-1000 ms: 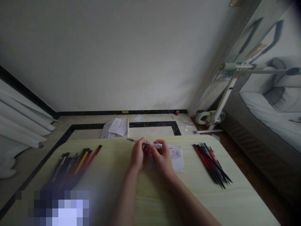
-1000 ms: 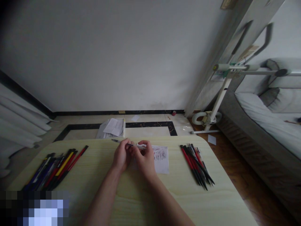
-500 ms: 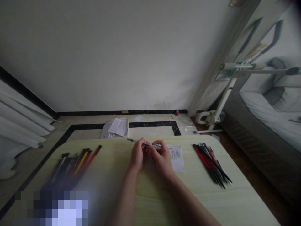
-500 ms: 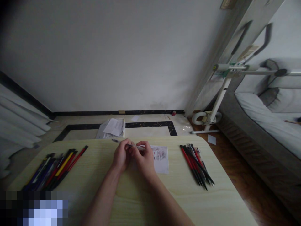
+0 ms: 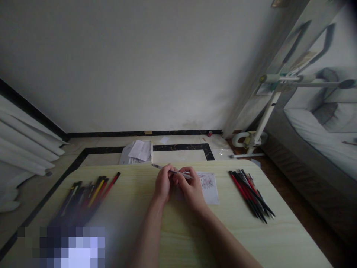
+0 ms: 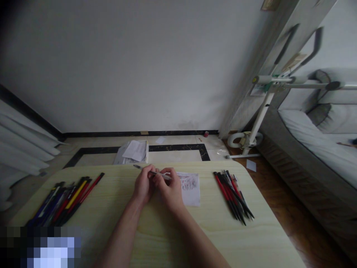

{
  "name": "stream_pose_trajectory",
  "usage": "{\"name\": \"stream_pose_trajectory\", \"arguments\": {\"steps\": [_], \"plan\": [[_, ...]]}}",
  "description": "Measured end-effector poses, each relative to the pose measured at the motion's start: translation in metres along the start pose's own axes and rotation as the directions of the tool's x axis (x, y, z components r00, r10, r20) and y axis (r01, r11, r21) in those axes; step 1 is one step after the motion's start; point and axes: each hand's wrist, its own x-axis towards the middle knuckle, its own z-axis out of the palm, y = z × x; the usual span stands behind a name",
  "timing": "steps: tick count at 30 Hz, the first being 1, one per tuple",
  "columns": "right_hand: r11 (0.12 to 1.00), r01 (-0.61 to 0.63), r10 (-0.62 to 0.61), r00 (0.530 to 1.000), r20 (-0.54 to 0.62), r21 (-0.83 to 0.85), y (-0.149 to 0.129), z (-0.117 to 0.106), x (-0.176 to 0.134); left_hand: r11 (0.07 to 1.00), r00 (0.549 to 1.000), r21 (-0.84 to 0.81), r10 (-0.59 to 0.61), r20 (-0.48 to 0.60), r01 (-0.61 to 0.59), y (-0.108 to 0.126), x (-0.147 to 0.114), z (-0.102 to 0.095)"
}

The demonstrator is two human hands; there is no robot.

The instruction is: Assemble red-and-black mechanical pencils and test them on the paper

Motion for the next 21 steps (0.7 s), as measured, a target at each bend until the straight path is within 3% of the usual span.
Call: {"name": "stream_pose_trajectory", "arguments": {"steps": [21], "plan": [[0.999, 0.024, -0.023, 1.000, 0.007, -0.035, -0.0026, 0.0003, -0.0006, 1.000, 1.000, 0.021, 0.005, -0.002, -0.005, -0.0012, -0.0004, -0.0011]]}}
